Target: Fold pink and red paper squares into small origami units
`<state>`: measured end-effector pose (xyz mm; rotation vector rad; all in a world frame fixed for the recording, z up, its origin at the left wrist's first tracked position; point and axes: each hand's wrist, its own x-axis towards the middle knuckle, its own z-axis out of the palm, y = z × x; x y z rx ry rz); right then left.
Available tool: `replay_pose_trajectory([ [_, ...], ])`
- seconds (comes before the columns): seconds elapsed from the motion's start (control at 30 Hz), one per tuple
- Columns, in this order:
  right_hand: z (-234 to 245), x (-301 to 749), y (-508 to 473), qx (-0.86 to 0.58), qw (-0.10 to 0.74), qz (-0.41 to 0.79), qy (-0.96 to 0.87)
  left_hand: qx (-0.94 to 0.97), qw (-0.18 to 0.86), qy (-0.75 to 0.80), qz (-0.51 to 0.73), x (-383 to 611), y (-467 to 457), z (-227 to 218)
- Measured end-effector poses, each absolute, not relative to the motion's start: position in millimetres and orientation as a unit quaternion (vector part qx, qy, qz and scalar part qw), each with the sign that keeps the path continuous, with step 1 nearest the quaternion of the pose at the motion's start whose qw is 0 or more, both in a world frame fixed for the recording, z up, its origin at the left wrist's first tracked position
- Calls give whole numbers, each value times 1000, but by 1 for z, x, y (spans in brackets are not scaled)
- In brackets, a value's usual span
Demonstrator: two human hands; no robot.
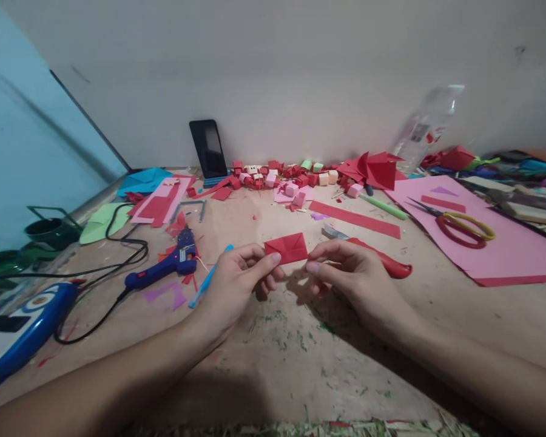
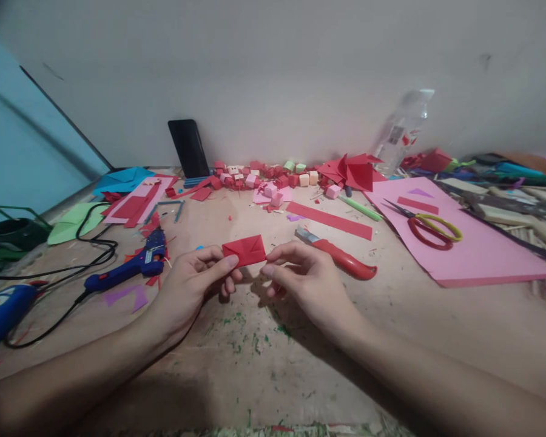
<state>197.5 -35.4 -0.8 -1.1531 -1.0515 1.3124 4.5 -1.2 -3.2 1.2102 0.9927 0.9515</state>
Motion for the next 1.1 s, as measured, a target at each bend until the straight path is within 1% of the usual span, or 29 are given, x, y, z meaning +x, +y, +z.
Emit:
replay_pose_trajectory([
  [0.13, -1, 198, -37, -484, 520, 537, -455, 542, 597, 433, 404, 4, -1, -4],
  [0.33, 2, 197, -37, -472, 515, 565, -439, 564, 570, 448, 395, 4, -3, -1],
  [0.6, 1, 196, -37, -490, 499, 556, -448, 564, 575, 445, 390, 6, -5, 0],
  [0.8, -1, 196, -38, -498, 520, 539, -437, 578, 566, 443, 387, 7, -7, 1],
  [0.93, 0, 197, -38, -504, 510, 527, -456, 596, 548, 442, 385, 5, -5, 4],
  [1.1, -1, 198, -37, -478, 525, 556, -433, 612, 526, 448, 385, 4, -6, 5],
])
